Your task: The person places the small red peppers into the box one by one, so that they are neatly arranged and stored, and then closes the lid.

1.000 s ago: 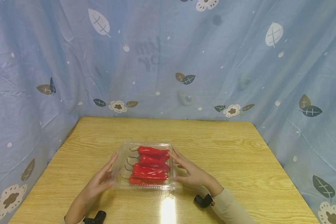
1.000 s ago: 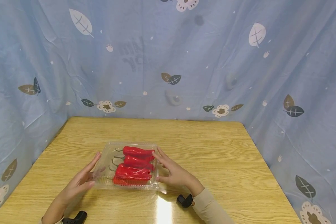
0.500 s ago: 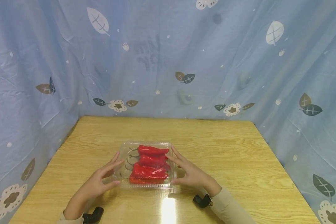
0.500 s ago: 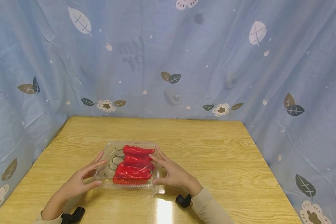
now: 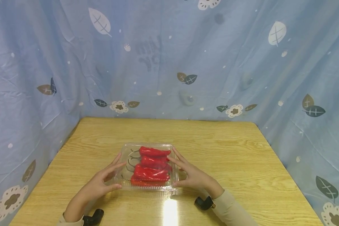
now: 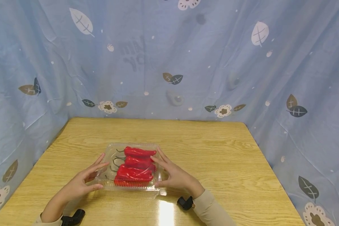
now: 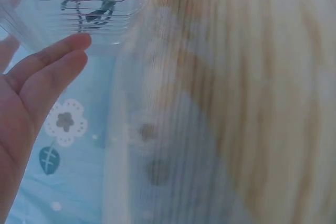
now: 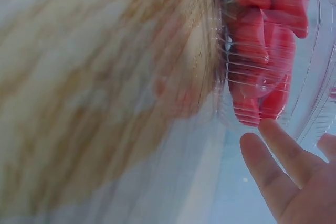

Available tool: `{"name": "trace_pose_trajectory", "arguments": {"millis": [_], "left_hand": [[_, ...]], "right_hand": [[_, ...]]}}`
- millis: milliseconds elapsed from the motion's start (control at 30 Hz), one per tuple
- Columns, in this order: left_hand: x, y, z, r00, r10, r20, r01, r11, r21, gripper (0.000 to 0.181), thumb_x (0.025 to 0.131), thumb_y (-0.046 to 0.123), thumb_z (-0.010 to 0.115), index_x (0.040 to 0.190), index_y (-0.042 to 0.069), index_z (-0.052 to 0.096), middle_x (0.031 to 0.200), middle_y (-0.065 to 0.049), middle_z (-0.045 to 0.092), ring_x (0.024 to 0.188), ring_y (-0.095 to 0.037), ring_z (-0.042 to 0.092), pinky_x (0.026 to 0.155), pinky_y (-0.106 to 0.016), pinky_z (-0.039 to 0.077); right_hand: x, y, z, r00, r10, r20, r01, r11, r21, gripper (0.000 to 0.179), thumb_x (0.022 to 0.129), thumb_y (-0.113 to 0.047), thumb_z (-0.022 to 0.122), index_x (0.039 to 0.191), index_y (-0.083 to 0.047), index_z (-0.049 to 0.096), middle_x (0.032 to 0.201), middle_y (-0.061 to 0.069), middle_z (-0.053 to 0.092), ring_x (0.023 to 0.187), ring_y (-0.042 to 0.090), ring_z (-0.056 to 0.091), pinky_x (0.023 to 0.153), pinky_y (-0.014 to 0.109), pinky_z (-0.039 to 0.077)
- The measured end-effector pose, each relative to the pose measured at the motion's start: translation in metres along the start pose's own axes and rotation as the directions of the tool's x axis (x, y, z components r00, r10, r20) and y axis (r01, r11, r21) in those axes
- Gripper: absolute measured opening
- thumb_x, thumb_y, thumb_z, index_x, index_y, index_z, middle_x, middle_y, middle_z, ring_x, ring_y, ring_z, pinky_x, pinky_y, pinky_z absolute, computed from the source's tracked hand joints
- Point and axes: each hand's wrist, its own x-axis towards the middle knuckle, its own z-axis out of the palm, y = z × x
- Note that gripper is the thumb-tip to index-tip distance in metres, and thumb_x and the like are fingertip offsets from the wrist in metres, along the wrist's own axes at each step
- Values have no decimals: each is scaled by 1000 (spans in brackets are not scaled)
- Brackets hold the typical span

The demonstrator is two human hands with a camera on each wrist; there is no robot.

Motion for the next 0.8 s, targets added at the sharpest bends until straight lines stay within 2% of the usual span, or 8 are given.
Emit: {"name": "trace_pose_trajectory", "arguments": {"millis": [233, 500, 667, 800], "left_hand": [[-1, -6, 0, 1000, -8, -17, 8, 999, 31, 70, 81, 7, 72, 143, 5, 39, 160, -11, 5, 135, 7, 24, 99, -14, 39], [0, -5, 0, 1000, -1, -14, 1, 1000, 14, 70, 82, 6, 71, 144, 4, 38, 160, -13, 4, 134, 8, 25, 100, -12, 37], [0, -4, -1, 1000, 7, -14, -7, 1000, 28, 72, 81, 4, 71, 145, 4, 37, 159, -16, 5, 133, 8, 26, 99, -15, 40], [0, -2, 0, 1000, 3, -23, -1, 999, 52, 72, 81, 5, 71, 145, 5, 37, 159, -17, 6, 131, 8, 27, 99, -25, 46]], "right_hand": [[0, 2, 1, 999, 45, 7, -45, 998, -50, 94, 79, -36, 75, 153, -21, 20, 160, 2, -16, 145, 36, 11, 108, 56, 37], [1, 3, 0, 999, 44, 14, -44, 999, -25, 94, 80, -37, 74, 153, -21, 17, 160, 2, -17, 145, 35, 8, 108, 55, 37], [2, 1, 1, 999, 35, 9, -35, 999, -2, 95, 81, -34, 75, 153, -18, 16, 159, 4, -17, 145, 36, 11, 106, 52, 41], [1, 1, 1, 1000, 27, 5, -27, 999, 24, 95, 80, -28, 76, 153, -16, 16, 159, 5, -17, 145, 36, 12, 105, 51, 42]]}}
